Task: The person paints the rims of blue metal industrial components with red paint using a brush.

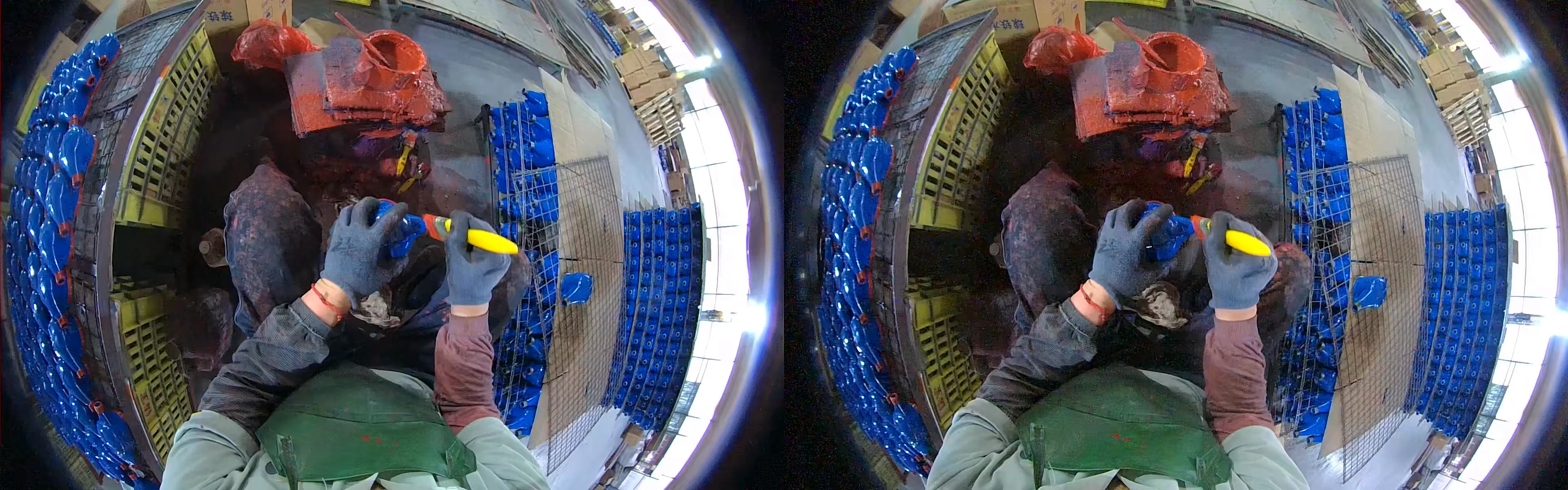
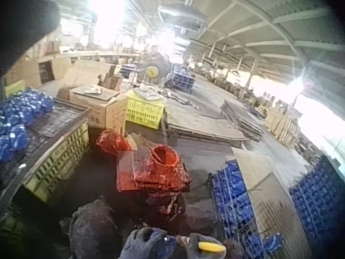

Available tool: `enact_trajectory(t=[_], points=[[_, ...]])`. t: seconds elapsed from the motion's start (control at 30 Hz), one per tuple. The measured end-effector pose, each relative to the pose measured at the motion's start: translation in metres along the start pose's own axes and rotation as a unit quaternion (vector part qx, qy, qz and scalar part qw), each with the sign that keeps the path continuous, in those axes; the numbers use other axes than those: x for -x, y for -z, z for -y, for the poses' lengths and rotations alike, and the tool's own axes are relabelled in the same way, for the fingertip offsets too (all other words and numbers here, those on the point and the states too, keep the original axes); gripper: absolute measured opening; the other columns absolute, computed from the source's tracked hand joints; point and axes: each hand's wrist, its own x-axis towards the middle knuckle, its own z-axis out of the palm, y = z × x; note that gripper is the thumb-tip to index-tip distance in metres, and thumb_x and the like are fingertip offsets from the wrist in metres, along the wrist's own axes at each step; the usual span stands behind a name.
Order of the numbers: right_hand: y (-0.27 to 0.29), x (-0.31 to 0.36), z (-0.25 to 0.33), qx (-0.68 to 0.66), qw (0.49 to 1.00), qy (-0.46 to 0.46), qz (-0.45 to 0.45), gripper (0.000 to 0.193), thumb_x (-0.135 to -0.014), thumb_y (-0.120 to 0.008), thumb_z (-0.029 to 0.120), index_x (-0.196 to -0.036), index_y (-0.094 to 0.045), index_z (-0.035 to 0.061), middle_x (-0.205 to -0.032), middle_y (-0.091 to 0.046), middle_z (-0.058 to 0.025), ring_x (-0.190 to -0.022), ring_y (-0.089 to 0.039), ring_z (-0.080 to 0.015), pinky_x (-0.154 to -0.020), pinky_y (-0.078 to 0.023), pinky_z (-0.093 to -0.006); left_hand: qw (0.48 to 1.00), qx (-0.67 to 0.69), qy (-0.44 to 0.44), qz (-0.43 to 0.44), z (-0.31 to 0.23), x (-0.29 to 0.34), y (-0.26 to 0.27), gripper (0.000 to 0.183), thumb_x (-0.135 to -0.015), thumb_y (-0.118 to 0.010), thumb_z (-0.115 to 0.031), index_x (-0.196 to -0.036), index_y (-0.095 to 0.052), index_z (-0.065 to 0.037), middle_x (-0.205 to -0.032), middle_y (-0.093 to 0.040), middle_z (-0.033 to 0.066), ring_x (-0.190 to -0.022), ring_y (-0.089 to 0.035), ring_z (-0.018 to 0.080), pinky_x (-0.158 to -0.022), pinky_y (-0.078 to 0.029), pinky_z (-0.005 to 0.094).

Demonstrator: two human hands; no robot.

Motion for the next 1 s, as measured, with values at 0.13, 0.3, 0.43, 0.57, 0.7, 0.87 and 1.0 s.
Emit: enact_trajectory(t=[0.13, 0.3, 0.43, 0.57, 0.7, 0.87, 1.0], points=[[0.0, 0.023, -0.021, 0.08, 0.984, 0.148, -0.064, 0.021, -0.077, -0.075, 0.003, -0.093, -0.068, 0.0135, -0.079, -0.067, -0.0037, -0.067, -0.063, -0.0224, -0.062, -0.052, -0.0342, 0.999, 0.016, 0.04, 0.007, 0.0, -0.004, -0.003, 0.075, -0.064, -0.082, -0.026, -0.133, -0.053, -0.023, -0.121, -0.051, 0.0173, -0.11, -0.05, 0.0402, -0.094, -0.044, 0.0501], [0.002, 0.047, -0.035, -0.02, 0.997, 0.054, -0.054, 0.014, -0.082, -0.069, 0.0, -0.096, -0.069, 0.0025, -0.095, -0.069, -0.007, -0.069, -0.062, -0.019, -0.063, -0.051, -0.0313, 0.989, 0.105, 0.107, 0.001, 0.008, -0.01, -0.005, 0.077, -0.064, -0.085, -0.03, -0.133, -0.053, -0.017, -0.122, -0.051, 0.0182, -0.112, -0.05, 0.0402, -0.097, -0.044, 0.0473], [0.001, 0.051, -0.038, -0.25, 0.962, -0.094, -0.056, 0.02, -0.085, -0.068, 0.002, -0.104, -0.07, -0.0003, -0.098, -0.069, -0.0094, -0.082, -0.064, -0.0159, -0.07, -0.051, -0.0306, 0.987, 0.118, 0.108, -0.025, 0.017, -0.013, -0.014, 0.079, -0.064, -0.087, -0.033, -0.132, -0.053, -0.012, -0.123, -0.052, 0.0174, -0.115, -0.051, 0.0364, -0.1, -0.043, 0.0431], [-0.012, 0.048, -0.05, -0.197, 0.978, -0.055, -0.042, 0.019, -0.091, -0.065, 0.011, -0.102, -0.07, -0.0024, -0.102, -0.068, -0.0111, -0.089, -0.064, -0.0184, -0.077, -0.05, -0.0299, 0.964, 0.24, 0.101, -0.053, 0.016, -0.02, -0.002, 0.077, -0.067, -0.087, -0.03, -0.133, -0.052, -0.01, -0.128, -0.052, 0.0148, -0.116, -0.052, 0.0285, -0.101, -0.043, 0.0399], [-0.018, 0.058, -0.063, -0.365, 0.899, -0.24, -0.04, 0.024, -0.095, -0.06, 0.015, -0.112, -0.066, -0.0011, -0.11, -0.067, -0.0105, -0.085, -0.06, -0.0129, -0.071, -0.048, -0.0251, 0.724, 0.639, 0.255, -0.048, 0.013, -0.02, 0.055, 0.078, -0.074, -0.079, -0.032, -0.138, -0.045, -0.003, -0.127, -0.055, 0.01, -0.108, -0.057, 0.0178, -0.09, -0.05, 0.0333], [-0.018, 0.063, -0.061, -0.385, 0.886, -0.257, -0.006, 0.023, -0.097, -0.058, 0.013, -0.113, -0.064, -0.0007, -0.113, -0.066, -0.0093, -0.076, -0.054, -0.0076, -0.065, -0.042, -0.0204, 0.752, 0.611, 0.203, -0.14, 0.036, -0.007, 0.165, 0.084, -0.075, -0.078, -0.025, -0.145, -0.037, -0.007, -0.129, -0.056, 0.0098, -0.113, -0.058, 0.0211, -0.098, -0.048, 0.0368], [-0.021, 0.062, -0.052, -0.388, 0.884, -0.259, 0.018, 0.021, -0.096, -0.058, 0.011, -0.113, -0.063, -0.0006, -0.11, -0.065, -0.0079, -0.073, -0.049, -0.0073, -0.063, -0.04, -0.0214, 0.936, 0.188, 0.167, -0.245, 0.103, -0.038, 0.269, 0.083, -0.068, -0.088, -0.024, -0.137, -0.045, -0.004, -0.123, -0.055, 0.0105, -0.108, -0.056, 0.0205, -0.093, -0.05, 0.0349]])
